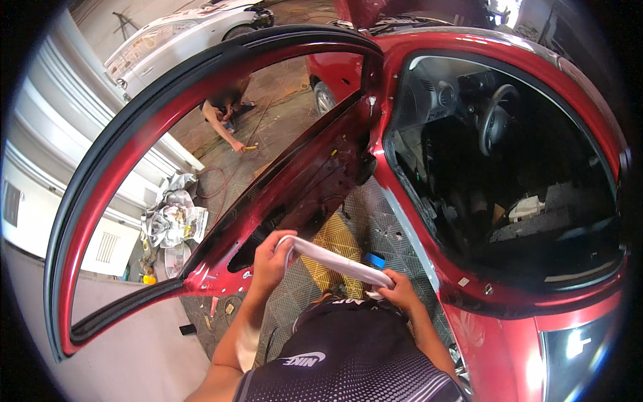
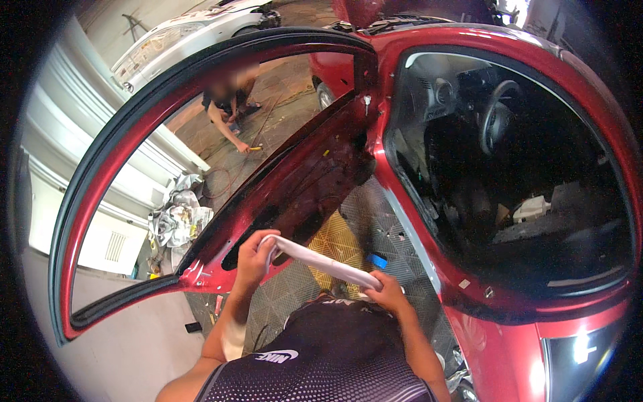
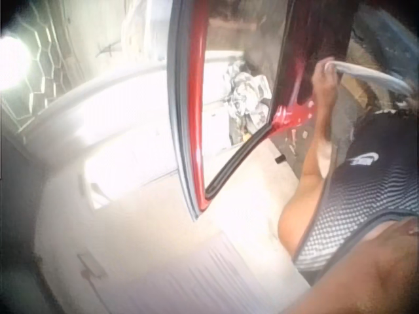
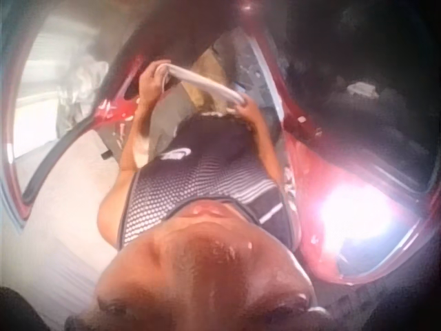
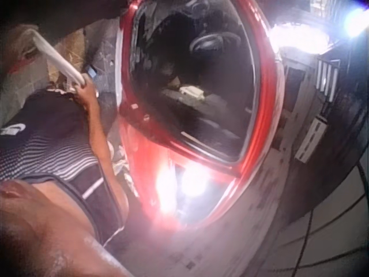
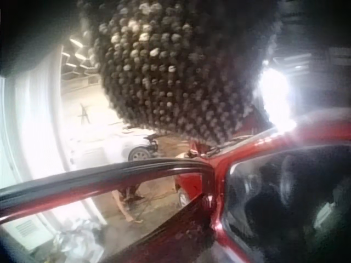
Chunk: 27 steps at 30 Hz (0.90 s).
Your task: The person wipes the exterior and interior surfaces of a red car door using a white cloth. They repeatedly open and close the door while cleaning the frame and panel, occasionally pausing to inspect the surface.
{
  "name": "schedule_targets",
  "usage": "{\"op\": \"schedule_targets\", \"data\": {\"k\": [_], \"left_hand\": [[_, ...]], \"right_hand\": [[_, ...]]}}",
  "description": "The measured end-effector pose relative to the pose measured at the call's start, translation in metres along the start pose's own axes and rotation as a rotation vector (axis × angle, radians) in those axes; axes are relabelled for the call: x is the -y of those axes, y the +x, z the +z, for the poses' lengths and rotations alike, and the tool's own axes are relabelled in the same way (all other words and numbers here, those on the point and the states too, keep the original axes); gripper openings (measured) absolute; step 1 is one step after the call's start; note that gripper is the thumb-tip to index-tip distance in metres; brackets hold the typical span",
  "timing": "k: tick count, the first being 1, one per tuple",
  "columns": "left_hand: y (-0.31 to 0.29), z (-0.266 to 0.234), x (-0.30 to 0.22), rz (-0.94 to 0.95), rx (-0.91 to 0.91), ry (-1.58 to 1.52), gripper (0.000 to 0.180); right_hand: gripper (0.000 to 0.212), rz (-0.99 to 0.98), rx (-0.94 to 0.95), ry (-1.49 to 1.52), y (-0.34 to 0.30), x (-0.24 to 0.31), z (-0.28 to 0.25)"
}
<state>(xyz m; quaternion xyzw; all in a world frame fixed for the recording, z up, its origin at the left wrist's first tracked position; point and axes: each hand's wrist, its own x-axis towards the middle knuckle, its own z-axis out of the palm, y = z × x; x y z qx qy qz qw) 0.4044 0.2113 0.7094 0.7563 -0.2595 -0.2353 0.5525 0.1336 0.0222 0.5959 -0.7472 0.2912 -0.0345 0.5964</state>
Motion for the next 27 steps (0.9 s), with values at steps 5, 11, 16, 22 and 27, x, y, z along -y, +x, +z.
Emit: {"op": "schedule_targets", "data": {"k": [5,11,16,22,27], "left_hand": [[-0.027,0.024,0.02,0.415,0.145,0.79,0.078],[-0.049,0.078,0.0,0.386,0.63,0.401,0.094],[-0.034,0.054,0.015,0.483,0.545,0.551,0.052],[-0.036,0.054,0.007,0.508,0.38,0.424,0.042],[-0.045,0.076,-0.017,0.413,0.327,0.016,0.06]], "right_hand": [[0.041,-0.034,0.057,-0.072,-0.011,0.022,0.006],[0.048,-0.354,0.259,-0.274,0.0,0.091,0.017],[0.043,-0.136,0.223,-0.357,-0.007,0.131,-0.004],[0.047,-0.312,0.117,-0.405,-0.006,0.093,0.008],[0.066,-0.407,-0.072,-0.17,-0.008,0.109,0.041]]}}
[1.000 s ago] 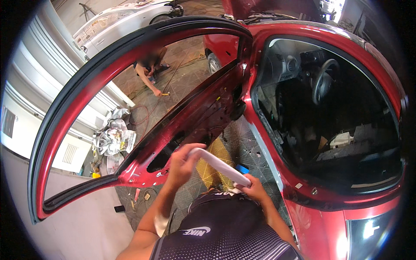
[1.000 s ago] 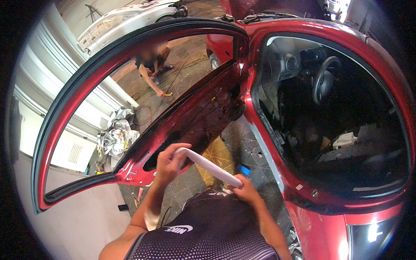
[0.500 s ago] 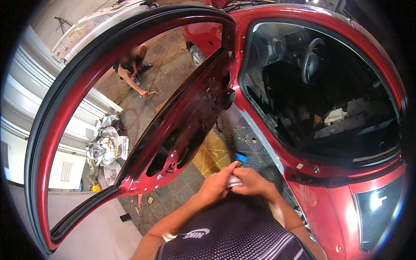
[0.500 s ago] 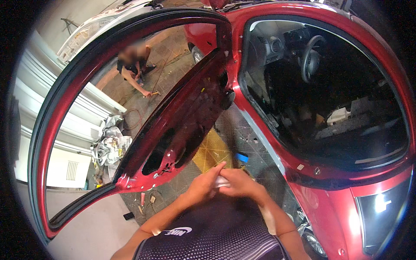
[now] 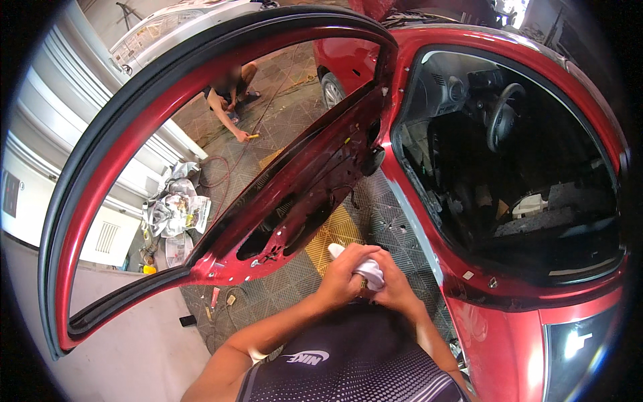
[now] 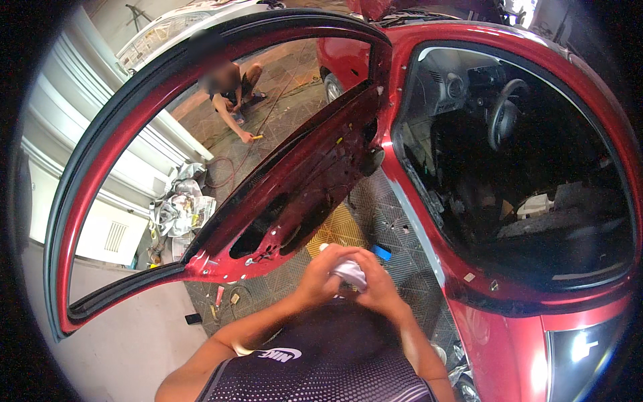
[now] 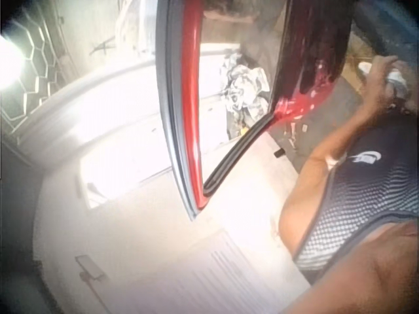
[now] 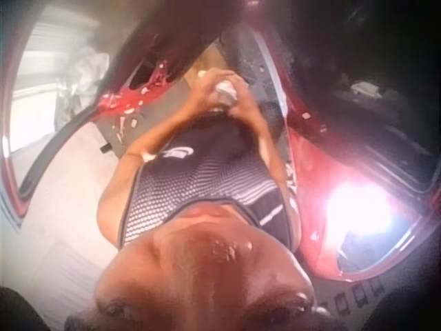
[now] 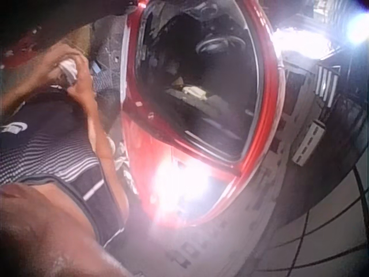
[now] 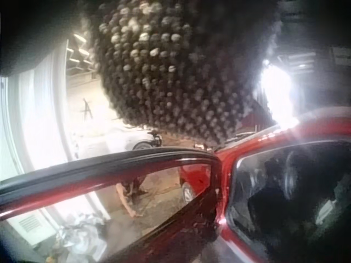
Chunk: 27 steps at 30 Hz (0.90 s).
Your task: The person wipes the exterior and interior surfaces of a red car door using a white cloth. They repeatedly open and close the door while cleaning the frame and panel, occasionally pausing to inspect the surface.
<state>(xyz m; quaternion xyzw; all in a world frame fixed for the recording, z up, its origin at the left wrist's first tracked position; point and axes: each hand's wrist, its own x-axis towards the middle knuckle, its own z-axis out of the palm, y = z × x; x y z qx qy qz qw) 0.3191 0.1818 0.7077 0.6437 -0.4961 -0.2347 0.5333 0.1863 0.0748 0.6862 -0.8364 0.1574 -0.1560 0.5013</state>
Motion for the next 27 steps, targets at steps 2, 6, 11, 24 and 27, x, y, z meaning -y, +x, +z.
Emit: {"op": "schedule_targets", "data": {"k": [2,6,11,24,27], "left_hand": [[0.002,0.006,-0.009,-0.061,0.008,-0.21,0.059],[0.007,-0.005,-0.013,0.08,-0.012,-0.325,0.051],[0.001,-0.048,0.022,-0.075,0.075,-0.179,0.048],[-0.014,-0.028,0.018,0.276,0.143,0.597,0.081],[-0.022,0.003,0.013,0.179,0.296,0.337,0.083]], "right_hand": [[0.057,0.134,-0.038,0.228,-0.007,-0.004,0.011],[0.032,0.094,-0.07,0.271,-0.013,-0.023,0.017],[0.031,0.047,0.117,-0.026,-0.007,-0.018,-0.022],[0.045,0.134,0.196,-0.035,-0.027,-0.039,-0.027],[0.04,-0.002,0.29,-0.063,-0.013,-0.013,-0.029]]}}
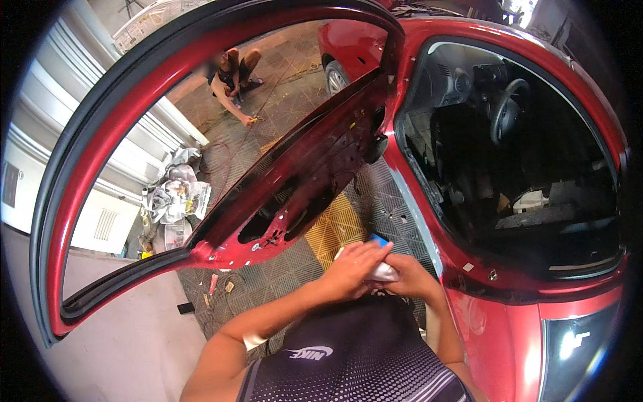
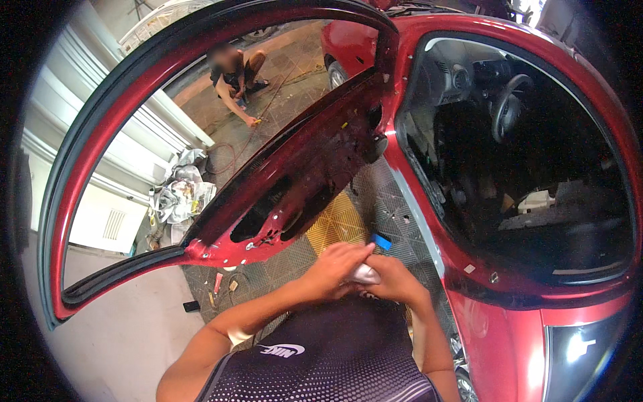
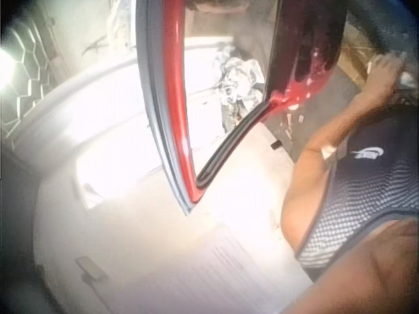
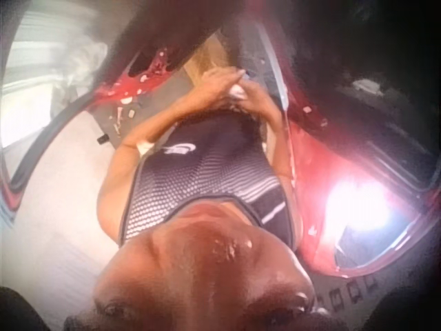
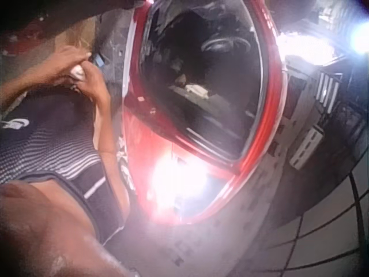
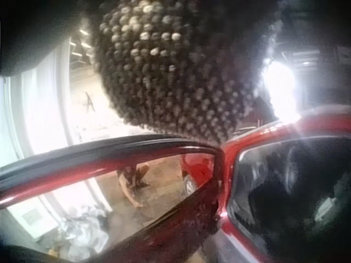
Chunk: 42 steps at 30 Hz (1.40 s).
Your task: The person wipes the exterior and interior surfaces of a red car door using a white cloth. They repeatedly open and close the door while cleaning the frame and panel, occasionally pausing to inspect the surface.
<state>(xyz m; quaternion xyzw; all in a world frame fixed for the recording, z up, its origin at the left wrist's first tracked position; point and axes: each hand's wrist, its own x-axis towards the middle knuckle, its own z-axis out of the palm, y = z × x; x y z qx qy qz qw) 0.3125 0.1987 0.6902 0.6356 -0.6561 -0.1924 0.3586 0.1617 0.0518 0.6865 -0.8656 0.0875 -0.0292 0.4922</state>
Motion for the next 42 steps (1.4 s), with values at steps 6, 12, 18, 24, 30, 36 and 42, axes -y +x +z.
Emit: {"op": "schedule_targets", "data": {"k": [6,12,18,24,30,36,42], "left_hand": [[0.009,-0.011,0.007,-0.179,-0.135,-0.216,0.05],[0.021,0.009,-0.02,-0.236,-0.183,-0.291,0.052],[0.016,0.059,-0.024,-0.149,-0.119,0.008,0.08],[-0.001,0.029,-0.007,-0.107,-0.005,0.094,0.076],[-0.007,0.016,0.019,0.187,0.123,0.214,0.081],[-0.007,0.045,0.023,0.122,0.066,0.295,0.089],[-0.026,0.065,0.048,-0.242,0.215,0.222,0.084]], "right_hand": [[0.041,0.209,0.015,0.092,-0.016,-0.008,-0.027],[0.04,0.176,-0.585,1.28,-0.003,0.01,0.013],[0.044,0.13,-0.846,1.576,0.024,0.006,0.038],[0.031,0.67,-0.512,1.345,-0.001,-0.012,0.046],[0.038,0.731,-0.477,1.211,-0.006,-0.027,0.058],[0.061,0.756,-0.008,1.173,-0.002,-0.036,0.073],[0.055,0.701,-0.389,1.076,-0.029,-0.074,0.067]]}}
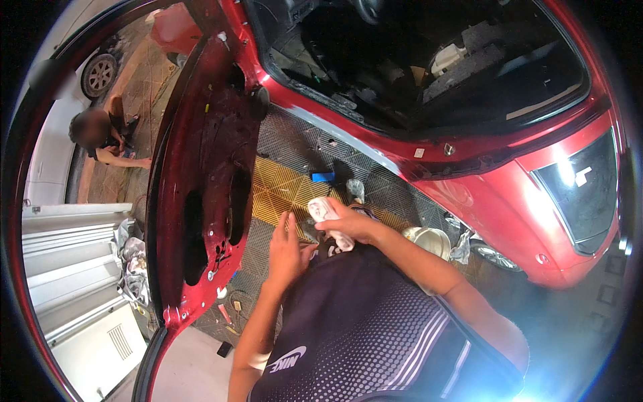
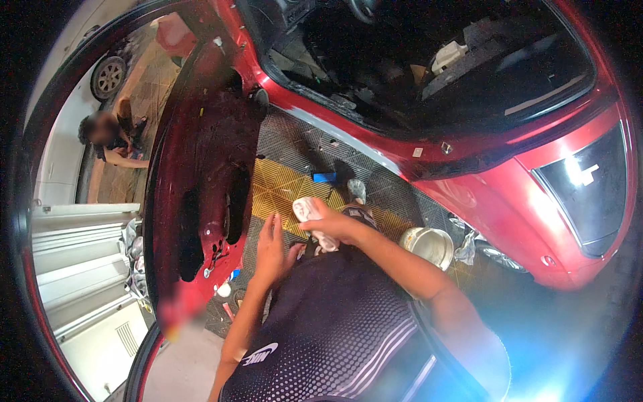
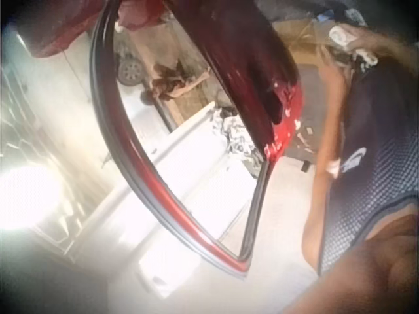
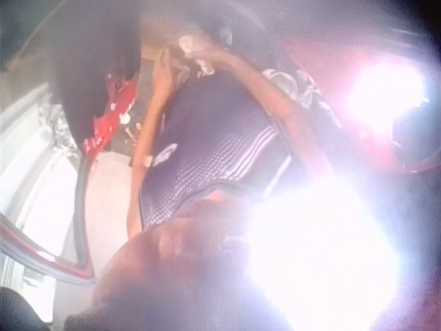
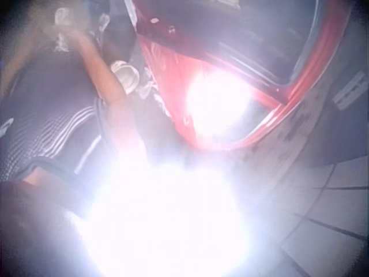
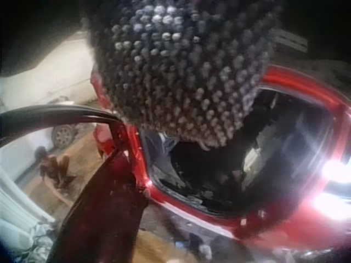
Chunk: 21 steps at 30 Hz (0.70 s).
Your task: The person wipes the exterior and interior surfaces of a red car door using a white cloth. They repeatedly open and close the door while cleaning the frame and panel, occasionally pausing to inspect the surface.
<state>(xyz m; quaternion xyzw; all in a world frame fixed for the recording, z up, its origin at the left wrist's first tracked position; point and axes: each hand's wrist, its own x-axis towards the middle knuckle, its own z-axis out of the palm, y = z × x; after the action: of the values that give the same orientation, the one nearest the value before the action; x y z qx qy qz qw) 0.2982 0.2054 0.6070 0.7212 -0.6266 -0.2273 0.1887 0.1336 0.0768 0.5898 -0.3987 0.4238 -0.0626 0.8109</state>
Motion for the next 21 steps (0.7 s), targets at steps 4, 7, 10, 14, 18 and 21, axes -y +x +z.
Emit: {"op": "schedule_targets", "data": {"k": [4,7,10,14,18,21], "left_hand": [[-0.039,0.03,0.081,-0.191,0.292,0.131,0.063],[-0.093,0.061,0.141,-0.426,0.396,0.133,0.059],[-0.137,0.068,0.151,-0.582,0.416,0.115,0.056],[-0.19,0.099,0.163,-0.803,0.424,-0.065,0.051],[-0.171,0.115,0.127,-1.013,0.41,-0.271,0.048],[-0.127,0.12,0.088,-1.11,0.329,-0.368,0.047]], "right_hand": [[0.056,-0.061,-0.232,0.036,0.029,-0.019,-0.077],[0.036,0.061,-0.385,-0.084,0.044,0.016,-0.152],[0.04,-0.116,-0.725,-0.077,0.086,0.034,-0.253],[0.057,-0.32,-0.999,-0.463,0.137,0.106,-0.358],[0.062,-0.298,-1.068,-0.458,0.198,0.15,-0.44],[0.064,-0.268,-1.113,-0.587,0.239,0.173,-0.49]]}}
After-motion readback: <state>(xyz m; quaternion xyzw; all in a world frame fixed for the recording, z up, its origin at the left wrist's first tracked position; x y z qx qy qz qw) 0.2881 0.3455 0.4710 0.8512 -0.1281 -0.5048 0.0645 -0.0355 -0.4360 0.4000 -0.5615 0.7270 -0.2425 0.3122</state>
